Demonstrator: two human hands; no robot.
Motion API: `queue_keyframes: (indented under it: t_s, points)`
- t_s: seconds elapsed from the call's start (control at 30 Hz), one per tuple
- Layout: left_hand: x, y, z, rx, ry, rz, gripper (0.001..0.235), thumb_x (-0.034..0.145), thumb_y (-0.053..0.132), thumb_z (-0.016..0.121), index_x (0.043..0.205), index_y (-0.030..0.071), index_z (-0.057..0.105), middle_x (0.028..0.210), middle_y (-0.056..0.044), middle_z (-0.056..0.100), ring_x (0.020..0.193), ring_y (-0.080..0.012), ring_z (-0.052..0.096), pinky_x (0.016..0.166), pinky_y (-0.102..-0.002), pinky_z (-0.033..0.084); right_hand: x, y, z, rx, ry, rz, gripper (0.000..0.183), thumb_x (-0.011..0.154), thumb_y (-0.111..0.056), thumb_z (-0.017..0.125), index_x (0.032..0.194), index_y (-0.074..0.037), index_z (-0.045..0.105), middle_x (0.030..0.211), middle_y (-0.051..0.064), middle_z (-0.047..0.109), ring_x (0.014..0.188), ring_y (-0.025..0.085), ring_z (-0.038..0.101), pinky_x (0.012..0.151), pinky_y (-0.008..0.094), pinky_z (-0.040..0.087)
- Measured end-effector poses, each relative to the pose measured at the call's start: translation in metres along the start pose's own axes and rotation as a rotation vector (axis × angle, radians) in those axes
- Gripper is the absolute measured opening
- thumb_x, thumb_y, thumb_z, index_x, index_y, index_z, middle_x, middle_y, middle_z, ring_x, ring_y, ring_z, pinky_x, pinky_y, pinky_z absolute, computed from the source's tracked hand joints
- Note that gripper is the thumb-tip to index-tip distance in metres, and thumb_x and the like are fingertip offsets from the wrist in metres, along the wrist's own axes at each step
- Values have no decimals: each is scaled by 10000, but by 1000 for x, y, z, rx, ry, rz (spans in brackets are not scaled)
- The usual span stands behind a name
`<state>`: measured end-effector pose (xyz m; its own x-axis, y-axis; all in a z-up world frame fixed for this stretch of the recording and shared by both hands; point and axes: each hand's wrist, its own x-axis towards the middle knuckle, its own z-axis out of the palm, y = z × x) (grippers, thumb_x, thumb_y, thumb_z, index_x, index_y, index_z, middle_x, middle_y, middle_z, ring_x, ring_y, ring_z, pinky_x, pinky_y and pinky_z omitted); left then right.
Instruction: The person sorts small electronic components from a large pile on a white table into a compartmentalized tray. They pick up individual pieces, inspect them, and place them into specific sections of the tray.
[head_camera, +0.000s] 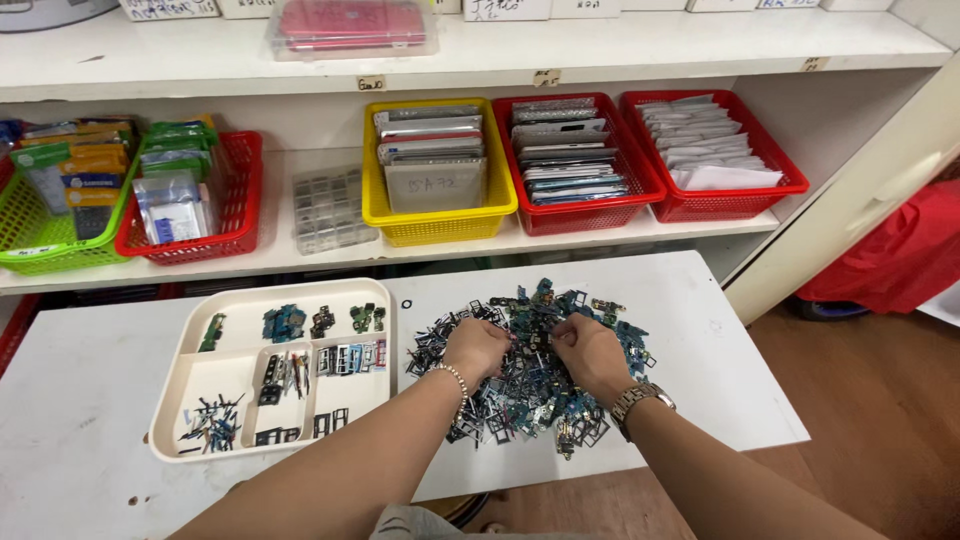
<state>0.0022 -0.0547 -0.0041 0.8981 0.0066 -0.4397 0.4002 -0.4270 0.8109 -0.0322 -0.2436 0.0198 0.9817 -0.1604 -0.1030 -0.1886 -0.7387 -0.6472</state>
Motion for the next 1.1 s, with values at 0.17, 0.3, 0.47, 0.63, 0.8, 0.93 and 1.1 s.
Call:
queue_keyframes:
  t_s: [0.17, 0.3, 0.47, 0.63, 0.8, 0.93, 1.1]
  points:
    - [1, -5, -2, 207, 195, 72, 235, 806, 133, 743, 1029, 131, 817, 1015, -124, 779, 958, -249, 752, 913, -333, 568, 2, -12, 1, -39, -97, -168, 176, 839, -132, 734, 1001, -76, 773, 856, 79, 770, 803, 224, 743, 766, 345, 583]
    - [6, -8, -6, 261, 156, 104, 305, 803, 129, 737, 1100, 164, 795, 1019, -142, 775, 971, -256, 756, 932, -332, 571, 9, -28, 6, -40, -150, -247, 308, 805, -134, 763, 1110, -99, 733, 870, 92, 753, 836, 240, 733, 805, 350, 572]
    - [11, -13, -6, 306, 145, 68, 321, 807, 160, 766, 1127, 171, 787, 1075, -134, 759, 1011, -257, 732, 946, -341, 553, 16, -45, 15, -208, -204, -326, 388, 800, -184, 806, 1161, -103, 689, 1002, 117, 668, 969, 267, 668, 893, 386, 530]
    - [11, -19, -11, 225, 125, 11, 289, 828, 155, 746, 1112, 178, 795, 1037, -116, 781, 963, -236, 751, 927, -326, 560, 27, -46, 21, -242, -249, -294, 323, 785, -193, 836, 1071, -106, 716, 1048, 101, 652, 993, 245, 648, 910, 376, 530]
    - [11, -20, -10, 118, 137, 35, 223, 848, 138, 734, 1043, 152, 840, 957, -89, 800, 820, -171, 745, 823, -304, 574, 47, -35, 22, -110, -367, -231, 189, 836, -175, 793, 998, -82, 764, 908, 80, 781, 808, 174, 730, 780, 318, 589]
    - [15, -21, -2, -181, 70, -46, 173, 873, 64, 710, 1006, 56, 821, 875, -105, 793, 626, -151, 674, 598, -303, 569, 54, -24, 17, 175, -419, -53, 171, 884, -129, 755, 1030, -41, 750, 907, 86, 765, 749, 142, 701, 707, 269, 594]
    - [26, -23, 0, -493, -34, -75, 129, 875, -8, 718, 993, -8, 769, 837, -92, 751, 593, -138, 663, 532, -246, 578, 52, -17, 3, 638, -499, 197, 199, 943, -63, 650, 1109, 39, 689, 1001, 102, 723, 831, 138, 712, 807, 232, 642]
